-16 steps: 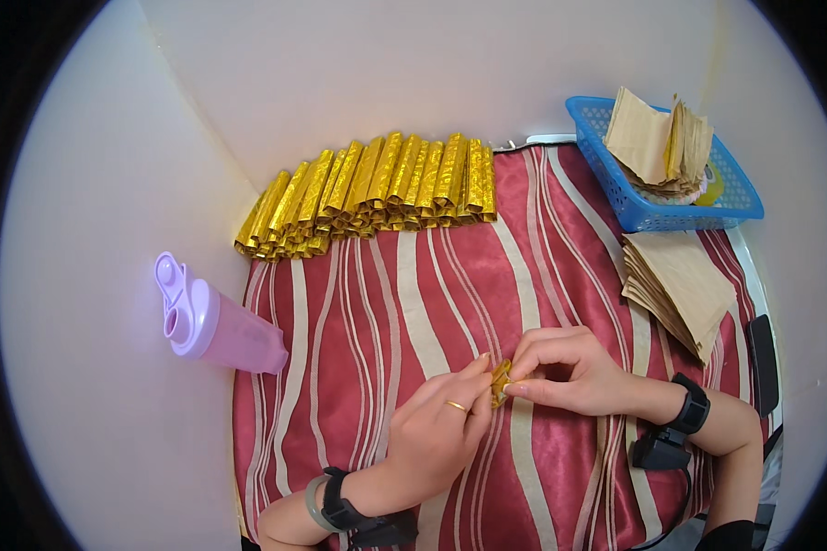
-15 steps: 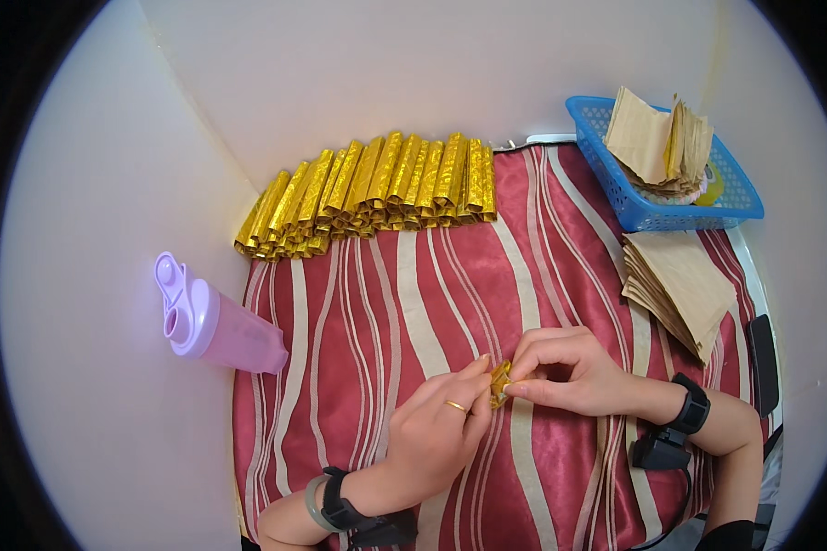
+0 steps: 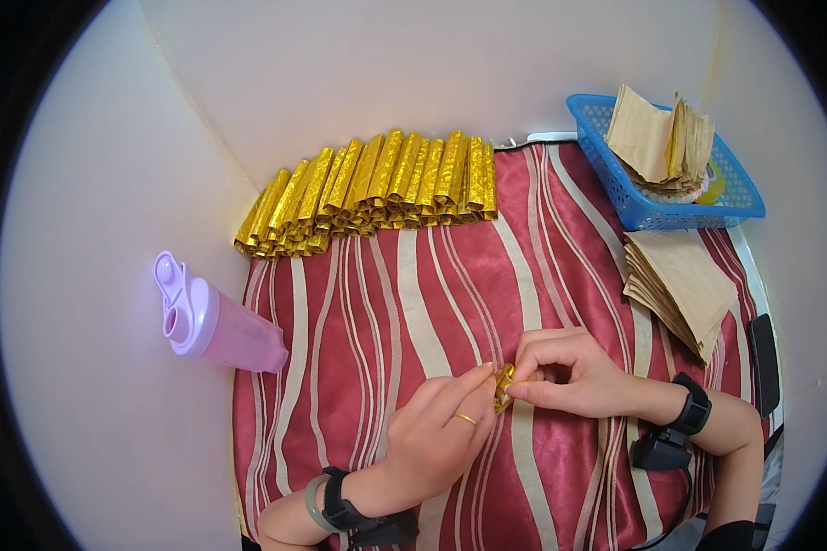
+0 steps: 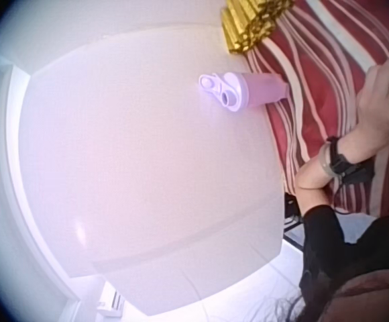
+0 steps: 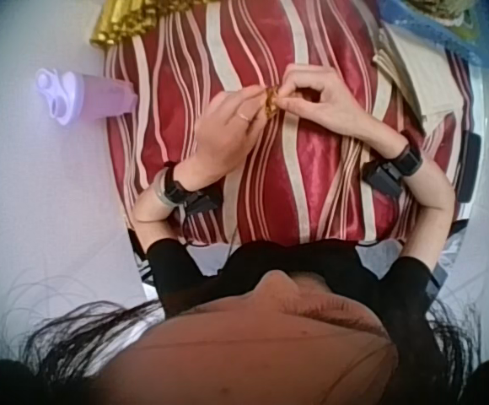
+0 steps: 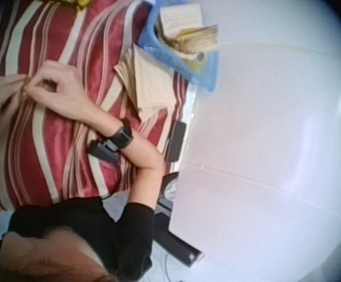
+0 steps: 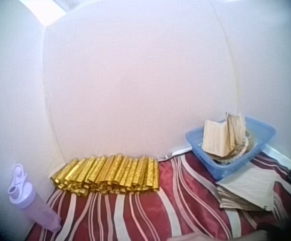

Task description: Fold gold foil paper into long strips and then fold it around square sheets of paper.

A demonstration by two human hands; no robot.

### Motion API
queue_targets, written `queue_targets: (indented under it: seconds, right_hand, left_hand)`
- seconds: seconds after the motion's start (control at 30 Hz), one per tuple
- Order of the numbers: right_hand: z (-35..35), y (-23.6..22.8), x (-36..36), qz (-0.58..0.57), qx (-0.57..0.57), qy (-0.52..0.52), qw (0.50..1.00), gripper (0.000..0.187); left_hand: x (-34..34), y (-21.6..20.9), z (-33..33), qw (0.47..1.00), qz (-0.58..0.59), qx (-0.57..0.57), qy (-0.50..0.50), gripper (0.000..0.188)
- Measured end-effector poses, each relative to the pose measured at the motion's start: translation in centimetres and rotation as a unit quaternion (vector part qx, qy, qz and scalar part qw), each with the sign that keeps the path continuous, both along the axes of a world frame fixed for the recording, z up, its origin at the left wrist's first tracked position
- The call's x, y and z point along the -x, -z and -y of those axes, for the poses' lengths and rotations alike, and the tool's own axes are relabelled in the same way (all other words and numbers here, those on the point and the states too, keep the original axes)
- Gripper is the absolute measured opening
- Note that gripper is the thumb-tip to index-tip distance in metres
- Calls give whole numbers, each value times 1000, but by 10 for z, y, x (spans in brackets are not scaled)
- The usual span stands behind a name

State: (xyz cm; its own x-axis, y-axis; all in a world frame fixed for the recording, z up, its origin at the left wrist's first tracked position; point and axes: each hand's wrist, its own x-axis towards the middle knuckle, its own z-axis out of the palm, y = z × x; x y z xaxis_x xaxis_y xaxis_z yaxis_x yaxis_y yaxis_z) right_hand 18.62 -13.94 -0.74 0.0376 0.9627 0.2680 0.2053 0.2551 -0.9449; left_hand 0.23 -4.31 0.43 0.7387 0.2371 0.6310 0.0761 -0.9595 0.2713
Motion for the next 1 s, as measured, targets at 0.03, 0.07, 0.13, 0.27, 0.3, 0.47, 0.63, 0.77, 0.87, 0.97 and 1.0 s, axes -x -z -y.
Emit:
queue_targets:
  seconds: [0.03,0.07,0.13,0.27,0.3,0.47,0.63,0.77,0.87,0.97,1.0]
  right_hand:
    - [0,0,0,0,0,0,1000,8]
    - [-1,-1,0,-2,-2,-5,1000,8]
    - [-1,-2,0,-3,-4,-8,1000,8]
    - [0,-3,0,24,-16,-8,1000,8]
    - [0,-3,0,31,-21,-9,999,7]
    - [-1,-3,2,52,-52,9,997,6]
    - [0,-4,3,47,-45,29,997,6]
    - [1,-2,1,26,-21,16,999,9]
    - [-1,1,-1,16,-18,12,1000,10]
    - [-2,3,0,13,-28,13,999,12]
    - [-2,3,0,12,-32,16,999,12]
  left_hand:
    - [0,0,0,1000,4,-10,-1,23]
    - [0,-2,1,1000,4,-10,-2,23]
    - [1,-6,5,1000,-13,8,-15,26]
    - [4,-7,8,999,-19,-27,-12,24]
    - [5,-8,8,999,-22,-45,-11,24]
    - [4,-7,10,997,-15,-79,-10,22]
    - [1,-7,9,999,12,-36,-19,21]
    - [1,-8,9,1000,10,11,-13,22]
    - [2,-11,9,1000,-5,18,-15,23]
    - [3,-13,10,1000,-12,4,-9,23]
    - [3,-13,11,1000,-15,4,-8,23]
